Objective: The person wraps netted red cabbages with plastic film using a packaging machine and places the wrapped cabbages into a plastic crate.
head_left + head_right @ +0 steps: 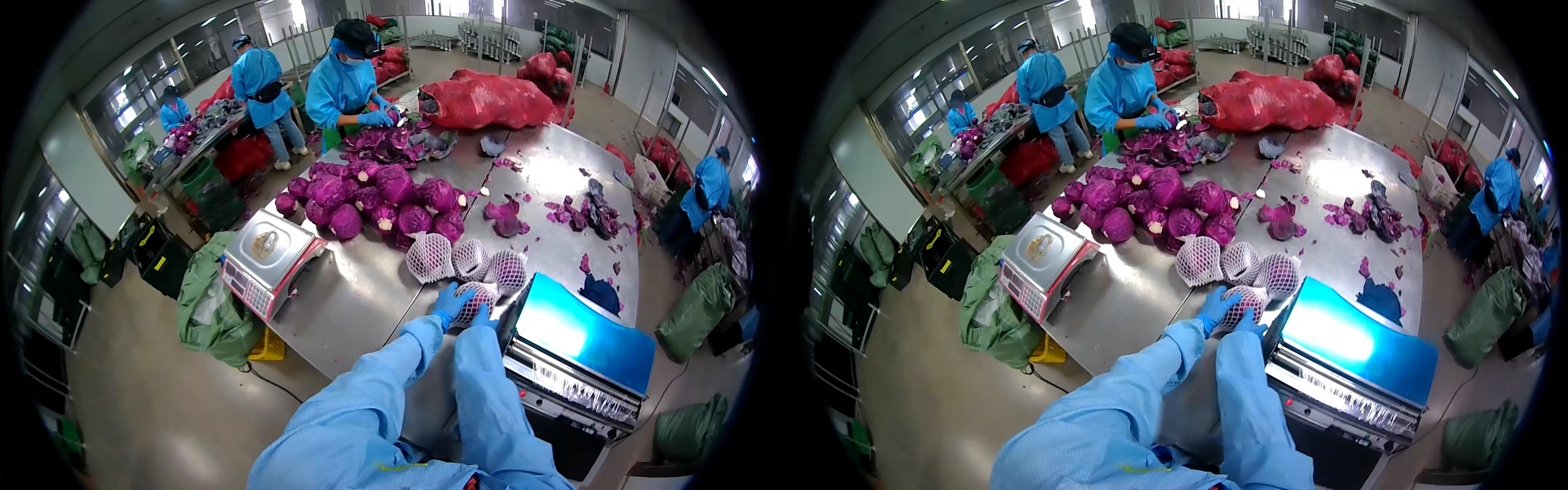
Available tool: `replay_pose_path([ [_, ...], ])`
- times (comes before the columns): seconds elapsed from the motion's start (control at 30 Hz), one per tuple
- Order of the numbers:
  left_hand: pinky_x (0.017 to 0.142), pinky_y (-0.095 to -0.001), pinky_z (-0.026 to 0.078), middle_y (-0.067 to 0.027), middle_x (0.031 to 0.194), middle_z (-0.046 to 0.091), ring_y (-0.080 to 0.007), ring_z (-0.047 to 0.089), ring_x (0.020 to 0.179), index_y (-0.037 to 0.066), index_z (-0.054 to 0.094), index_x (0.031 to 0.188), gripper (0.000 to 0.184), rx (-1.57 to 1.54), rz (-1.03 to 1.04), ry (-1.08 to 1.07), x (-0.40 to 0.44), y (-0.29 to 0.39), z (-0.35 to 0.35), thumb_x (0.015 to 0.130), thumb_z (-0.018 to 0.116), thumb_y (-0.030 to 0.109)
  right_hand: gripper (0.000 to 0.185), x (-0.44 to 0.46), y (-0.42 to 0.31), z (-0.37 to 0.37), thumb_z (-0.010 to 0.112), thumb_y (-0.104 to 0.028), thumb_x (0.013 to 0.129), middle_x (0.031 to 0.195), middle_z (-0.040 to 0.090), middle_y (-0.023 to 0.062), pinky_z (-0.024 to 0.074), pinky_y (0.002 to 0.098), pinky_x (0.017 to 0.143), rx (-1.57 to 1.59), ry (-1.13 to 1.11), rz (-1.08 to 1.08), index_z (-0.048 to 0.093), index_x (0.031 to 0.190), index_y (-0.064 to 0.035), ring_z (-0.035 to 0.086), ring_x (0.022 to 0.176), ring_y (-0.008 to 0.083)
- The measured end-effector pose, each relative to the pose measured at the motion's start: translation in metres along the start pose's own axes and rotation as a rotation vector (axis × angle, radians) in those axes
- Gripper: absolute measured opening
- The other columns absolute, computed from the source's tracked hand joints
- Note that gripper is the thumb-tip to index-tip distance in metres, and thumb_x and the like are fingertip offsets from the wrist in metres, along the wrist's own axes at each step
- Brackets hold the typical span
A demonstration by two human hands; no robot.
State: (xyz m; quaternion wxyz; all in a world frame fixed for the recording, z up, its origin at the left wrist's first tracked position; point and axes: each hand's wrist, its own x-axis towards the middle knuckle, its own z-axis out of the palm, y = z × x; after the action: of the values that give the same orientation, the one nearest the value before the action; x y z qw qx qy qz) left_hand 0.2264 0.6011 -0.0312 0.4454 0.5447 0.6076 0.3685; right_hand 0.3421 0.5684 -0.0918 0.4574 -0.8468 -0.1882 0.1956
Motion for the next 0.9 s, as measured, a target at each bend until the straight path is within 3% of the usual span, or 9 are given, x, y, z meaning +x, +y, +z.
replay_pose_path([
  [0.03, 0.097, -0.0349, 0.040, -0.0243, 0.126, 0.052, -0.0296, 0.052, 0.115, -0.003, 0.042, 0.131, 0.083, -0.047, -0.052, -0.014, 0.001, 0.006, 0.001, 0.074, 0.068, 0.052, 0.071, -0.002, -0.001, -0.002, 0.072, -0.035, 0.074, 0.115, 0.058, 0.0234, 0.0491, 0.0423, 0.086, 0.100, -0.064, 0.038, 0.043, 0.128, 0.0000, 0.059, 0.100, 0.0351],
  [0.1, 0.095, -0.0404, 0.043, -0.0247, 0.120, 0.056, -0.0359, 0.054, 0.111, 0.000, 0.048, 0.125, 0.082, -0.066, 0.003, -0.080, 0.013, -0.010, 0.012, 0.072, 0.064, 0.061, 0.070, -0.007, -0.003, -0.004, 0.072, -0.036, 0.075, 0.115, 0.058, 0.0230, 0.0499, 0.0418, 0.085, 0.264, -0.162, 0.086, 0.043, 0.128, -0.0003, 0.060, 0.099, 0.0341],
  [0.27, 0.088, -0.0389, 0.047, -0.0220, 0.112, 0.060, -0.0313, 0.060, 0.102, 0.000, 0.053, 0.115, 0.070, -0.165, -0.015, -0.090, 0.000, 0.006, 0.003, 0.070, 0.071, 0.051, 0.068, -0.021, -0.007, -0.003, 0.071, -0.036, 0.076, 0.114, 0.058, 0.0219, 0.0518, 0.0405, 0.081, 0.514, -0.282, 0.098, 0.045, 0.127, -0.0011, 0.061, 0.096, 0.0318],
  [0.33, 0.085, -0.0350, 0.048, -0.0174, 0.107, 0.061, -0.0243, 0.059, 0.097, -0.001, 0.055, 0.110, 0.057, -0.131, 0.034, -0.002, -0.009, 0.001, 0.005, 0.075, 0.071, 0.041, 0.061, -0.033, -0.012, -0.011, 0.070, -0.036, 0.078, 0.110, 0.060, 0.0196, 0.0544, 0.0364, 0.074, 0.460, -0.227, 0.019, 0.048, 0.122, 0.0006, 0.063, 0.091, 0.0265],
  [0.43, 0.084, -0.0352, 0.048, -0.0191, 0.107, 0.060, -0.0250, 0.059, 0.097, -0.001, 0.055, 0.110, 0.054, -0.004, -0.089, 0.115, -0.044, 0.020, -0.009, 0.076, 0.071, 0.037, 0.053, -0.041, -0.013, -0.020, 0.068, -0.033, 0.081, 0.105, 0.061, 0.0173, 0.0544, 0.0352, 0.073, 0.518, -0.362, 0.057, 0.052, 0.118, 0.0013, 0.063, 0.086, 0.0236],
  [0.57, 0.082, -0.0346, 0.049, -0.0171, 0.104, 0.061, -0.0227, 0.060, 0.093, -0.002, 0.055, 0.109, 0.051, -0.319, -0.120, 0.191, -0.077, -0.009, -0.021, 0.077, 0.071, 0.034, 0.046, -0.093, -0.027, -0.057, 0.069, -0.028, 0.080, 0.105, 0.058, 0.0193, 0.0531, 0.0351, 0.075, 0.418, -0.380, -0.010, 0.051, 0.110, 0.0011, 0.060, 0.087, 0.0232],
  [0.77, 0.078, -0.0346, 0.050, -0.0161, 0.100, 0.062, -0.0226, 0.061, 0.087, -0.002, 0.056, 0.108, 0.049, -0.724, -0.144, 0.276, -0.149, -0.003, -0.059, 0.078, 0.070, 0.033, 0.051, -0.154, -0.009, -0.080, 0.070, -0.026, 0.077, 0.116, 0.047, 0.0227, 0.0495, 0.0382, 0.081, 0.281, -0.447, -0.123, 0.051, 0.118, -0.0010, 0.057, 0.095, 0.0287],
  [0.87, 0.078, -0.0349, 0.049, -0.0156, 0.102, 0.058, -0.0230, 0.058, 0.089, -0.003, 0.053, 0.109, 0.051, -0.586, -0.056, 0.335, -0.157, -0.006, -0.067, 0.081, 0.067, 0.037, 0.047, -0.165, -0.006, -0.090, 0.070, -0.020, 0.077, 0.103, 0.058, 0.0164, 0.0513, 0.0346, 0.073, 0.236, -0.463, -0.235, 0.050, 0.115, -0.0015, 0.059, 0.085, 0.0232],
  [0.9, 0.078, -0.0352, 0.049, -0.0154, 0.102, 0.057, -0.0234, 0.058, 0.089, -0.003, 0.053, 0.110, 0.052, -0.564, -0.042, 0.358, -0.167, 0.014, -0.073, 0.081, 0.066, 0.038, 0.059, -0.165, -0.008, -0.098, 0.071, -0.022, 0.076, 0.110, 0.050, 0.0202, 0.0461, 0.0371, 0.082, 0.275, -0.536, -0.212, 0.042, 0.122, 0.0002, 0.054, 0.094, 0.0281],
])
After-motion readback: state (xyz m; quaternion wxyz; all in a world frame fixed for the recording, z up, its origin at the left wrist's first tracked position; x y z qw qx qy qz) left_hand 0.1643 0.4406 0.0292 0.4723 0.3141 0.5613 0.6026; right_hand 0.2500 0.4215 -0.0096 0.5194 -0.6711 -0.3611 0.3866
